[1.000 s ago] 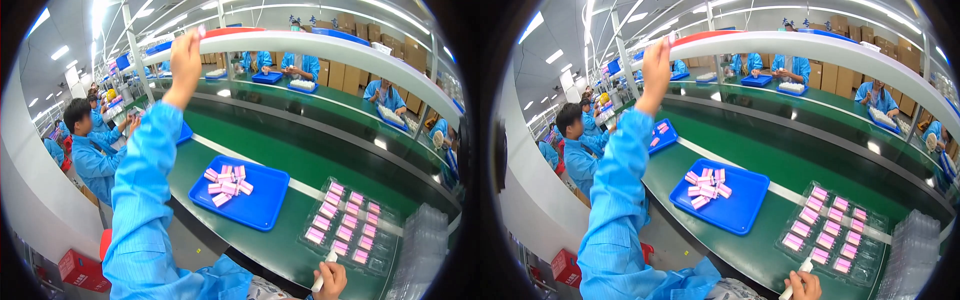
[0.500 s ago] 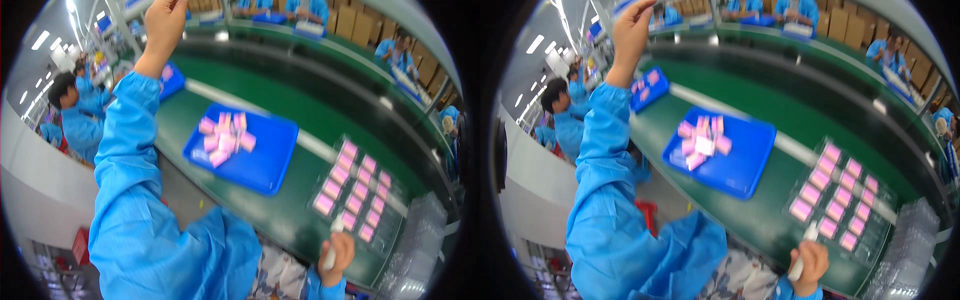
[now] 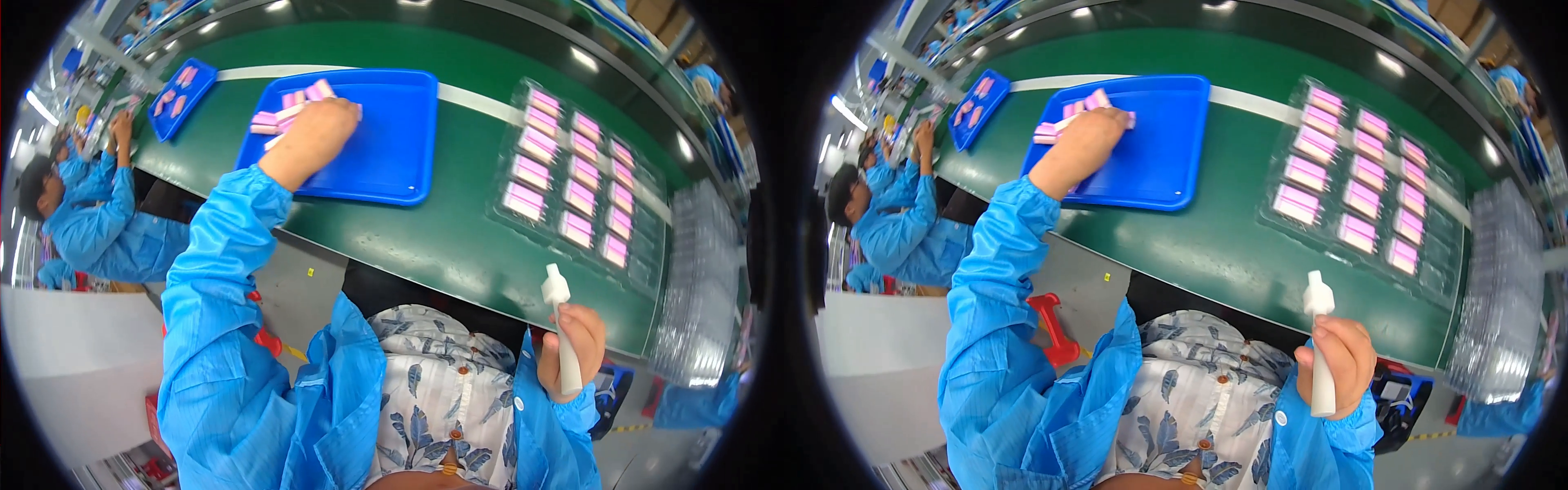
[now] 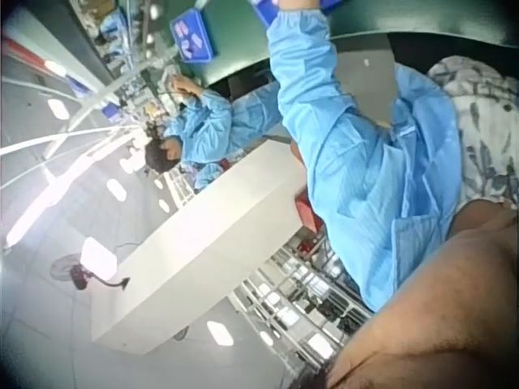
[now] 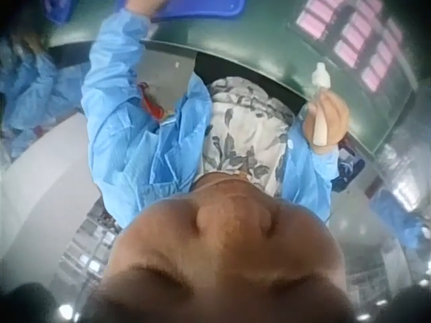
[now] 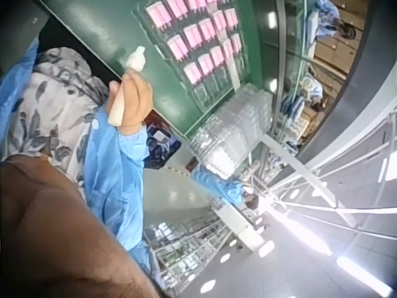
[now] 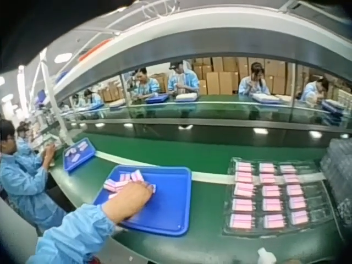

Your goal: The person applies glue to small pink plastic parts using a glue dispenser, then assembles the parts by hand at a factory workstation.

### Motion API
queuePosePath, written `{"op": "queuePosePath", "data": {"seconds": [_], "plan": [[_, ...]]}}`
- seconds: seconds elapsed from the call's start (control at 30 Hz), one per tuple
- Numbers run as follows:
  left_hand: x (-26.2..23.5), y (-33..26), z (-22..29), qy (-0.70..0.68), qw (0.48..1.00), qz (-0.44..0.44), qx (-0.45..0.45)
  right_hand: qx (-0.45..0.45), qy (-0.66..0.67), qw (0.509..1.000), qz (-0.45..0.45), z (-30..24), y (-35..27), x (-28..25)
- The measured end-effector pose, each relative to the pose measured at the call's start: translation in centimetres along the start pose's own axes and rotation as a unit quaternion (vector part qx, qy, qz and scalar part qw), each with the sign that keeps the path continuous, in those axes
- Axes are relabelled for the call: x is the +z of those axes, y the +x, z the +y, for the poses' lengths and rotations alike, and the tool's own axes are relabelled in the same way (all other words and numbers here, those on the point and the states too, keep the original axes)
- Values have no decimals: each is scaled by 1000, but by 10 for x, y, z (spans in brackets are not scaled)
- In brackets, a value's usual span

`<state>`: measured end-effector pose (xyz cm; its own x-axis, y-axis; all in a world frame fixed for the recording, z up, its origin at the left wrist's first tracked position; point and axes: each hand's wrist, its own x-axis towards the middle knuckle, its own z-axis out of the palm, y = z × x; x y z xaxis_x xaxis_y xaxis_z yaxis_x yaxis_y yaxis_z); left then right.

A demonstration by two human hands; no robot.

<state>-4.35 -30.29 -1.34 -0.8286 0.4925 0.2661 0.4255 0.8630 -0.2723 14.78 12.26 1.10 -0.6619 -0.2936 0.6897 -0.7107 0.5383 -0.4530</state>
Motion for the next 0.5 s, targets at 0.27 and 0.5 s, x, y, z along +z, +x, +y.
{"op": "queuePosePath", "data": {"seconds": [0.27,0.5], "plan": [[-41,20,55,-237,967,80,-38,73,44,996,24,17,-1,-14],[-66,1,216,-788,608,-52,-75,152,171,973,16,45,14,2]]}}
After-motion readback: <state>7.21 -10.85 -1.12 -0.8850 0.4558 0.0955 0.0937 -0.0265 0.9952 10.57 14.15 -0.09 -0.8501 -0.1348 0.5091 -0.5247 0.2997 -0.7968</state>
